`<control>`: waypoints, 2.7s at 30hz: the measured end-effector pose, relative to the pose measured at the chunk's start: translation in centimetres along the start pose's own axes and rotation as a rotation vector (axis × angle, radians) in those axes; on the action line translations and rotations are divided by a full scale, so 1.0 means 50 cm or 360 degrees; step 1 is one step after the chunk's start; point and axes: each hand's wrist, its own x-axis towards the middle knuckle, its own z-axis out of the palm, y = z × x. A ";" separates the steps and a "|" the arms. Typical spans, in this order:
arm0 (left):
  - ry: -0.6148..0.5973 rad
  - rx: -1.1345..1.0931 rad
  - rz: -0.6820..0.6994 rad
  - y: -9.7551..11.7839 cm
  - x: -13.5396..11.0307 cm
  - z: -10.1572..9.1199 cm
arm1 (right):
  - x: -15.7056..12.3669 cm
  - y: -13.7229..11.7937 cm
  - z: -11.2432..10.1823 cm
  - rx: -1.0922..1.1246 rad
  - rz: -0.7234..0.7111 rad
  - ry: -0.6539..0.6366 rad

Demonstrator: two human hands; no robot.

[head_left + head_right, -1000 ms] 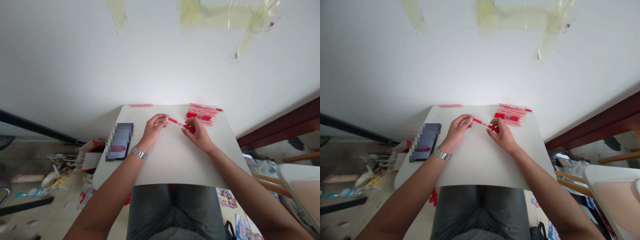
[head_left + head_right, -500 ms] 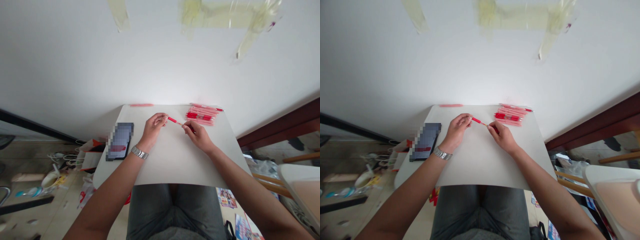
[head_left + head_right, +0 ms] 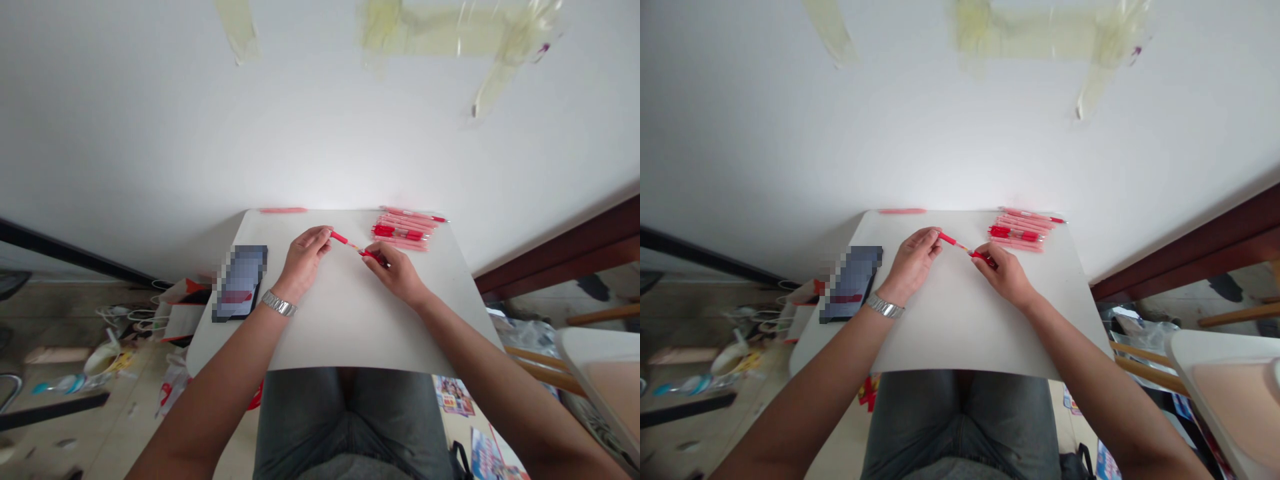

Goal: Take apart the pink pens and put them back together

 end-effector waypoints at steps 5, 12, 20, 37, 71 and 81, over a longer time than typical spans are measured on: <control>-0.0016 -0.0003 0.0095 0.001 0.000 0.002 | -0.001 -0.005 -0.007 0.0104 0.0068 -0.0036; -0.0031 0.0028 0.0179 0.003 -0.001 0.003 | 0.000 -0.012 -0.010 0.0525 0.0254 -0.0234; -0.0074 0.0057 0.0196 0.005 -0.002 0.002 | 0.000 -0.019 -0.015 0.0718 0.0334 -0.0290; -0.0052 0.0234 0.0246 0.003 -0.007 0.005 | 0.013 0.003 -0.023 0.0867 0.0399 0.0056; -0.1058 0.0453 -0.0267 -0.003 -0.058 0.045 | 0.011 -0.005 -0.013 0.0947 0.0372 0.0036; -0.0993 0.0408 -0.0286 -0.012 -0.059 0.047 | 0.012 -0.008 -0.013 0.0962 0.0274 0.0106</control>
